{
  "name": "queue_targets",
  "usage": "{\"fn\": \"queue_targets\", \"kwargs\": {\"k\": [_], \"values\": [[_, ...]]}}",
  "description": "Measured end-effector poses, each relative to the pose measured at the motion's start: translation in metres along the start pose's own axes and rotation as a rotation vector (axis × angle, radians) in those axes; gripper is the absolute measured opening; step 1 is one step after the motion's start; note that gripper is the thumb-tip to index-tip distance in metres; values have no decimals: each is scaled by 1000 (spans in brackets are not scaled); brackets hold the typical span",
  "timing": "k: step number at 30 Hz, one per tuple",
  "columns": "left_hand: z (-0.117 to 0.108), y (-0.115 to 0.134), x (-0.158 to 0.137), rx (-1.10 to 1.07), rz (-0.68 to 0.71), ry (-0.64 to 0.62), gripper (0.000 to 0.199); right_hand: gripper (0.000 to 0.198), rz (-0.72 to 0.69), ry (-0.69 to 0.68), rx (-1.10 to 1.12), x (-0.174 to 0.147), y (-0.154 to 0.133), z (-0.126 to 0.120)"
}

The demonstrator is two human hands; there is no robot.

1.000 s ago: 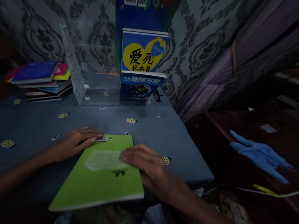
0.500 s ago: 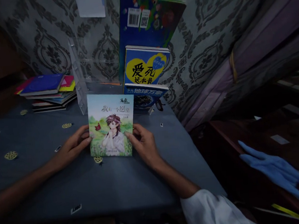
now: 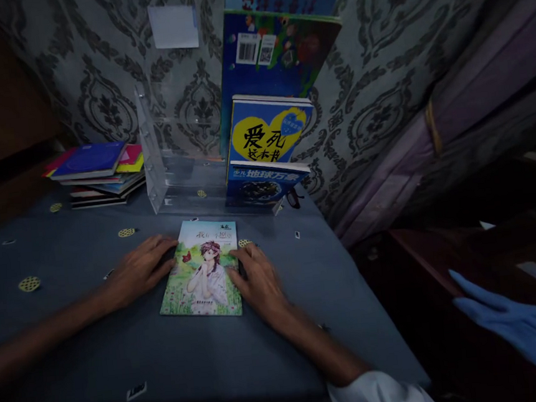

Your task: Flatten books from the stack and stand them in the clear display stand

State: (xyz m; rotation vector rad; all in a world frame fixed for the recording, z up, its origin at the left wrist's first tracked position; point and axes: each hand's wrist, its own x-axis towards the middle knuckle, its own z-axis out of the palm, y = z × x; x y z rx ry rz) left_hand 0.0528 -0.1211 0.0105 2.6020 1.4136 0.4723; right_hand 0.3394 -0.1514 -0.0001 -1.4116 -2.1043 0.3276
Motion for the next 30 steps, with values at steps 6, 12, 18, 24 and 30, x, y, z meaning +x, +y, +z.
{"fn": "queue_targets", "kwargs": {"k": [6,12,18,24,30], "values": [[16,-20,25,0,26,-44,53,39,-117,-32,-87,12,10,15],[21,-30,50,-15,73,-16,52,45,-130,-31,-114,33,26,30],[27,-21,67,-12,179,15,49,46,-104,-19,-100,51,30,32],[37,-6,86,-20,278,-23,46,48,-85,-25,-45,51,33,29],[43,14,108,-25,356,-79,47,51,-52,48,87,50,42,28]]}}
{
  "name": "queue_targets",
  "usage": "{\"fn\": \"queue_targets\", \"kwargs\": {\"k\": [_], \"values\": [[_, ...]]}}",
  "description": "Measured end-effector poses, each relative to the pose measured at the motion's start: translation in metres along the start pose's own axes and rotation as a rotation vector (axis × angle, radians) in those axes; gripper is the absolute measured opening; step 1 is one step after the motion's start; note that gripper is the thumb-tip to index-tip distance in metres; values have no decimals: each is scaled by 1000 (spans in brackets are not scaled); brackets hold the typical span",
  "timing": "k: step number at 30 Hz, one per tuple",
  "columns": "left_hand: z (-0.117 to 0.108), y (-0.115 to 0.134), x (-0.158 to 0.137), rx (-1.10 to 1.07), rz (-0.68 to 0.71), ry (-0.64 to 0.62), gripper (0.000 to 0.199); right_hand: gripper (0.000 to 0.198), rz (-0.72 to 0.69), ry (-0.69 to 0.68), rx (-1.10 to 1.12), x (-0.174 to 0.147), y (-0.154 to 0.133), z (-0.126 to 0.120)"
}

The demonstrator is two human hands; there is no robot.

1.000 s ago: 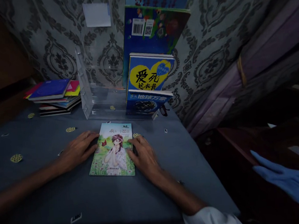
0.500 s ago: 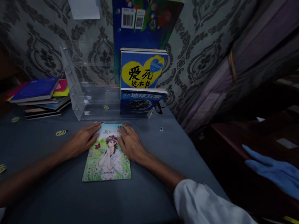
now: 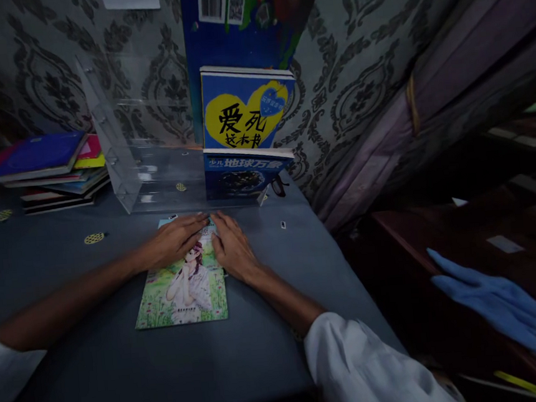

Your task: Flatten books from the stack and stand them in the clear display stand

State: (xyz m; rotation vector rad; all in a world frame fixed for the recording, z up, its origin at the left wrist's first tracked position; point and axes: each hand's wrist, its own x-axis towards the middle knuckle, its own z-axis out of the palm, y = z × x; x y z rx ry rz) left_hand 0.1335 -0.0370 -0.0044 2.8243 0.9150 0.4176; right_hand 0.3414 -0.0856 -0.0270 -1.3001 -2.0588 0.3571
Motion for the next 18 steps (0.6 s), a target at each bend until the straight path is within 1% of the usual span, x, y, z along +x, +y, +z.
{"fn": "queue_targets", "kwargs": {"k": [4,7,12,18], "values": [[2,3,16,-37,65,-43,48,55,15,47,79,3,10,2],[3,2,20,-49,85,-43,47,55,15,39,102,5,16,2],[3,2,18,-27,106,-35,46,53,-3,-15,91,2,12,-5],[-4,14,9,-1,79,-93,47,53,-9,-55,114,-11,0,-11]]}}
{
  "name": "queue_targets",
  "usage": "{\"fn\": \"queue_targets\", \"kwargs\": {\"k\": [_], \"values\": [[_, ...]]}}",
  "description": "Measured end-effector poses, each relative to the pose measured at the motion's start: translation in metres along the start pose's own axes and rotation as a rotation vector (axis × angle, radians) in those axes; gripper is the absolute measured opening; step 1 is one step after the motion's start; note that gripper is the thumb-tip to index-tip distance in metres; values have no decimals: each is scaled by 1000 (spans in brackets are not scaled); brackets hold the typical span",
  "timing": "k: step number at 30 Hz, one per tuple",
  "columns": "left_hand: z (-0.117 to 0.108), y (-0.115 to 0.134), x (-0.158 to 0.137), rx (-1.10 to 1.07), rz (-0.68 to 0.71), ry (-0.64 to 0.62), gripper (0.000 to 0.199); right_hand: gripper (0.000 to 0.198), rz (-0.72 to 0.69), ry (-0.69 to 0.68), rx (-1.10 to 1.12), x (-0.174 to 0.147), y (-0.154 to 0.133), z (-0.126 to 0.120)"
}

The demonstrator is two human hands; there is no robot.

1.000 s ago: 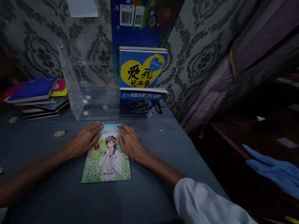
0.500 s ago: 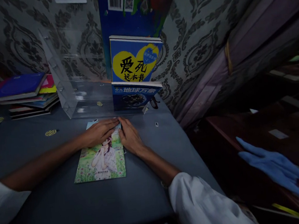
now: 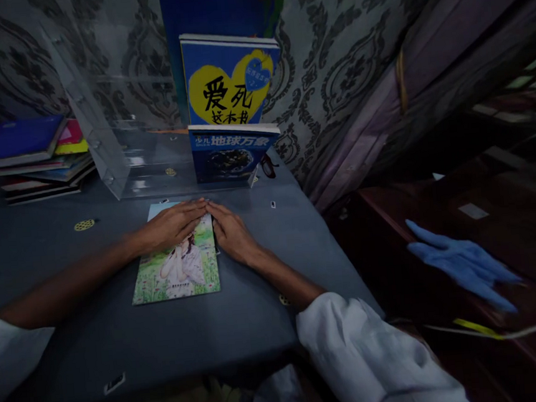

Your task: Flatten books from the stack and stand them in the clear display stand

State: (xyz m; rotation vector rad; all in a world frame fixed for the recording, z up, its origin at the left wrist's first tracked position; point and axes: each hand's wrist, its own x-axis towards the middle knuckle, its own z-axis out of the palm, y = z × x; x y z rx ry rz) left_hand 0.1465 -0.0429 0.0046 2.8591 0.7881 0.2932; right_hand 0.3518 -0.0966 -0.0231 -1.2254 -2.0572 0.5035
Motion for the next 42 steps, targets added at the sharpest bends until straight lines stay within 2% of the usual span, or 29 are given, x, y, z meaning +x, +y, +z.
{"fn": "queue_targets", "kwargs": {"k": [8,15,24,29,36,42], "values": [[-4,18,-21,-107,29,-67,50,53,0,-44,47,-31,-25,-8],[-1,43,-44,-194,78,-50,47,54,31,-63,96,-69,-55,-13],[-5,88,-81,-176,161,-44,44,56,23,-88,44,-124,-91,-13],[-4,101,-96,-141,217,-23,44,56,0,-91,6,-145,-100,-12],[-5,95,-93,-102,190,6,43,54,-63,-104,-109,-132,-93,-10],[-1,62,-75,-97,139,46,45,53,-129,-93,-208,-95,-69,-3]]}}
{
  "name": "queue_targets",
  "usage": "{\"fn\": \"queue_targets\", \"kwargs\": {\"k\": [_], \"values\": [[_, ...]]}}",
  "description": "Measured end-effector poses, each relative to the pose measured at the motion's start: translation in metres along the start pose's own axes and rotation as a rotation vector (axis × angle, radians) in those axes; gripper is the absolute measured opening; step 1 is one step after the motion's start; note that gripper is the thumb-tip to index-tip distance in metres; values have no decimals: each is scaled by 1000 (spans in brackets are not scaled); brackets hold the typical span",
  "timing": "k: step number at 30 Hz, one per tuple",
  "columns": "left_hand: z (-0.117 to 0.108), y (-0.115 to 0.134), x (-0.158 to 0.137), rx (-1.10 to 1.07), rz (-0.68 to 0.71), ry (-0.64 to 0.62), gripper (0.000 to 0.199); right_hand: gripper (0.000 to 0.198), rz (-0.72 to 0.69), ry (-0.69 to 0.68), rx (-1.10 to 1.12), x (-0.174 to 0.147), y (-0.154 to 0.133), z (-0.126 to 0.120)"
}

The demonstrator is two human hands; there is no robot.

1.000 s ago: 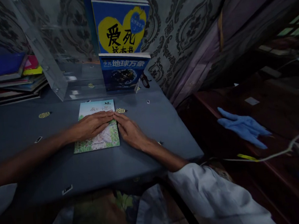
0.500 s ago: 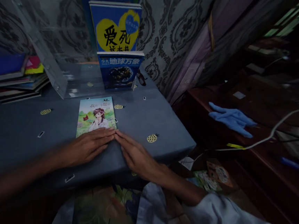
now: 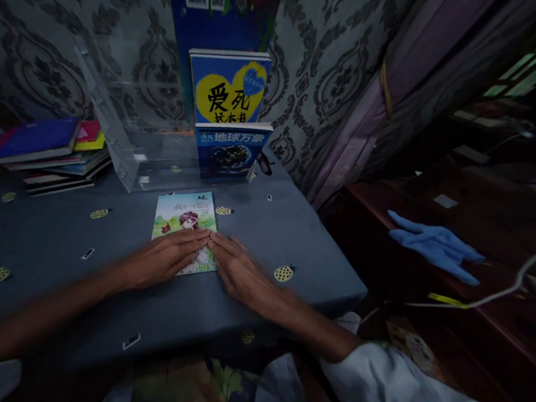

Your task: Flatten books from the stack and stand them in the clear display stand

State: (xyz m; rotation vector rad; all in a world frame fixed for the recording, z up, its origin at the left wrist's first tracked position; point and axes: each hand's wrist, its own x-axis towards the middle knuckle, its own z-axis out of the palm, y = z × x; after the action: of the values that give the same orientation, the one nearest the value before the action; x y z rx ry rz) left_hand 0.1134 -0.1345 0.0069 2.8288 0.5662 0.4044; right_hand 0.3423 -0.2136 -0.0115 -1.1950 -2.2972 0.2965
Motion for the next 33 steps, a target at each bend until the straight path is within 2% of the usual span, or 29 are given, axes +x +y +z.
{"fn": "queue_targets", "kwargs": {"k": [5,9,12,15,19,23,28,33], "values": [[1,-40,12,18,-71,7,48,49,12,-39,-95,42,27,8],[-10,-70,17,45,-197,-31,49,44,53,-106,-143,81,41,11],[-22,-89,10,46,-299,-47,50,44,88,-144,-173,107,44,14],[-31,-96,-4,12,-359,-56,52,43,61,-187,-175,125,40,19],[-37,-86,-26,-34,-381,-41,54,46,-48,-262,-125,136,24,29],[-39,-70,-47,-65,-368,-32,54,46,-141,-269,-63,133,7,36],[-39,-46,-68,-119,-358,-15,53,44,-244,-275,-11,112,-9,31],[-34,-16,-85,-172,-345,-20,51,41,-280,-311,14,82,-23,22]]}}
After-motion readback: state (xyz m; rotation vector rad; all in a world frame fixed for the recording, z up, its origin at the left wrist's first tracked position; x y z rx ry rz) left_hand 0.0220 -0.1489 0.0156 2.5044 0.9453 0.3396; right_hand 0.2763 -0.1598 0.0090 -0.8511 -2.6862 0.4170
